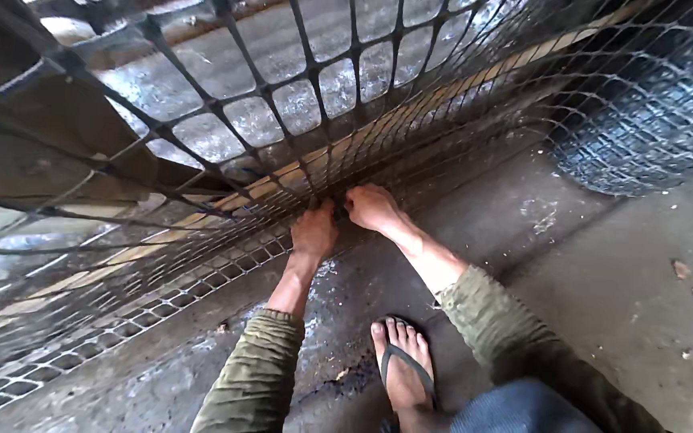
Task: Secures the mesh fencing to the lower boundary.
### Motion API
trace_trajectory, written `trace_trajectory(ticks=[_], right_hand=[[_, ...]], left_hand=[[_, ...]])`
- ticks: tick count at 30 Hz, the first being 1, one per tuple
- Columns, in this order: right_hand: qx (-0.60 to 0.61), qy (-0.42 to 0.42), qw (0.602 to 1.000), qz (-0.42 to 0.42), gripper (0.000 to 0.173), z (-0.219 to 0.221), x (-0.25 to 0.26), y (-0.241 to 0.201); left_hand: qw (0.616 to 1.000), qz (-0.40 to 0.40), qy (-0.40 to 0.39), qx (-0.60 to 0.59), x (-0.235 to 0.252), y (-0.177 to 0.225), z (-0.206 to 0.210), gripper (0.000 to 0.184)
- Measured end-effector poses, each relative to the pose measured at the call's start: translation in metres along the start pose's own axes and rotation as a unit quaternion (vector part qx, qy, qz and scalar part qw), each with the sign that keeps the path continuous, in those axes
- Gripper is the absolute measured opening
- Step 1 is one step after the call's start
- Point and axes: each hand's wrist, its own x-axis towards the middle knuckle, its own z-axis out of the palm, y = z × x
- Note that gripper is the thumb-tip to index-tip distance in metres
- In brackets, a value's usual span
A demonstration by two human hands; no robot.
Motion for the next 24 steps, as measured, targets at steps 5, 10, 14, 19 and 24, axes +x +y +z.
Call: trace_trajectory(ticks=[5, 10, 14, 19, 24], right_hand=[[-0.011, -0.013, 1.0, -0.012, 0.024, 0.003, -0.002, 0.006], [-0.032, -0.038, 0.999, -0.015, 0.022, -0.005, -0.001, 0.004], [-0.053, -0.047, 0.997, -0.016, 0.022, -0.006, -0.001, -0.003], [-0.048, -0.039, 0.998, -0.026, 0.019, -0.001, -0.006, 0.0], [0.0, -0.021, 1.0, -0.019, 0.025, 0.011, -0.017, 0.009]], left_hand=[[0.999, 0.009, 0.024, -0.036, -0.012, -0.001, 0.005, 0.032], [0.999, 0.003, 0.022, -0.024, -0.018, 0.004, 0.007, 0.04], [0.999, 0.0, 0.032, -0.023, -0.017, 0.002, 0.009, 0.04], [0.997, -0.004, 0.064, -0.044, -0.022, 0.005, 0.014, 0.033], [0.997, -0.014, 0.055, -0.053, -0.024, 0.006, 0.015, 0.034]])
